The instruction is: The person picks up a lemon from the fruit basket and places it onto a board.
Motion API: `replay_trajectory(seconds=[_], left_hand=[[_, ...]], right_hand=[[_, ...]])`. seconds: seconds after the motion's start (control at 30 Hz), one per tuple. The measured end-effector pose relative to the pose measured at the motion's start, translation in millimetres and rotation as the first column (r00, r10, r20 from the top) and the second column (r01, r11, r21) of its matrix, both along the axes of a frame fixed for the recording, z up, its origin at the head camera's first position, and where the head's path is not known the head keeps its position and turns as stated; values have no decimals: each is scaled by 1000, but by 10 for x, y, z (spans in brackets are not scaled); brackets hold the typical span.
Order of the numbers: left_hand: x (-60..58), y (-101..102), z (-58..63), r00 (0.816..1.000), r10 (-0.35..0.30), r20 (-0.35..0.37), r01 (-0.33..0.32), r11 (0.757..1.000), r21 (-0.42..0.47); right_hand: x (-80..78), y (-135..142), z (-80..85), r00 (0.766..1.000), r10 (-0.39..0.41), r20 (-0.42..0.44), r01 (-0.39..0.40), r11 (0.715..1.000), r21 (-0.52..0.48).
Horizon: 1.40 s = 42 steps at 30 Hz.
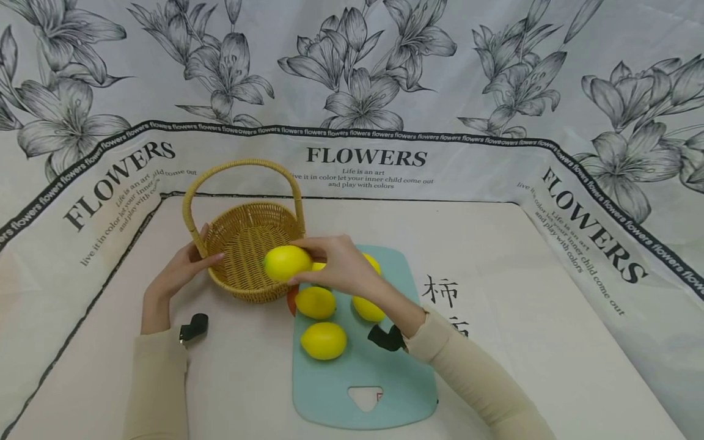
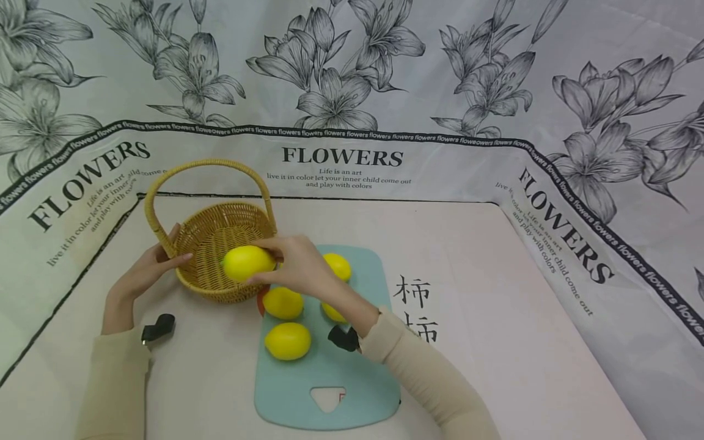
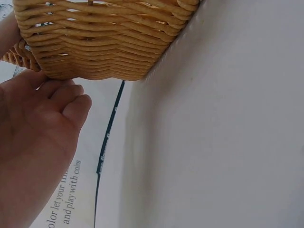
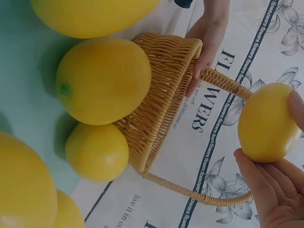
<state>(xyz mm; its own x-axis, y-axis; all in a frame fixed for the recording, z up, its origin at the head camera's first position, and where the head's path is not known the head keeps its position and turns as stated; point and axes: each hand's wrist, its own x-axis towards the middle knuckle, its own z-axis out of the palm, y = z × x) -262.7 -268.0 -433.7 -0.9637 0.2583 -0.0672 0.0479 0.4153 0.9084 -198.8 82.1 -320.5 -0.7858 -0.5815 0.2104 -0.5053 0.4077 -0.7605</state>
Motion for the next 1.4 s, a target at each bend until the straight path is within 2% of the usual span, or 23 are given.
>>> replay_trajectory(seconds=[0.3,0.73,0.97,1.03,1.1,1.33,1.4], left_hand=[[0,-6,-17,1000,-1,-9,1,1000,-2],[20,-17,-20,1000,1,7,-1,1000,-19],[41,-16,-25,1000,-6,0,6,1000,-4],[54,1,4,1000,-8,3,8,1000,-3],[94,39,84,1000,-9,9,9,1000,3],[103,64,145,1000,-4,13,4,1000,2],[140,92,209,1000,-4,16,3,1000,4]], right_hand=[[109,163,-63,1000,-10,12,10,1000,-27],[295,418,-149,997,-80,17,80,997,14],[350,529,-194,997,-83,1,83,996,36],[370,561,-210,996,-88,6,88,995,37],[386,593,-233,995,-97,14,97,995,33],[442,714,-301,993,-112,24,112,993,29],[462,745,-318,992,-122,22,121,992,36]])
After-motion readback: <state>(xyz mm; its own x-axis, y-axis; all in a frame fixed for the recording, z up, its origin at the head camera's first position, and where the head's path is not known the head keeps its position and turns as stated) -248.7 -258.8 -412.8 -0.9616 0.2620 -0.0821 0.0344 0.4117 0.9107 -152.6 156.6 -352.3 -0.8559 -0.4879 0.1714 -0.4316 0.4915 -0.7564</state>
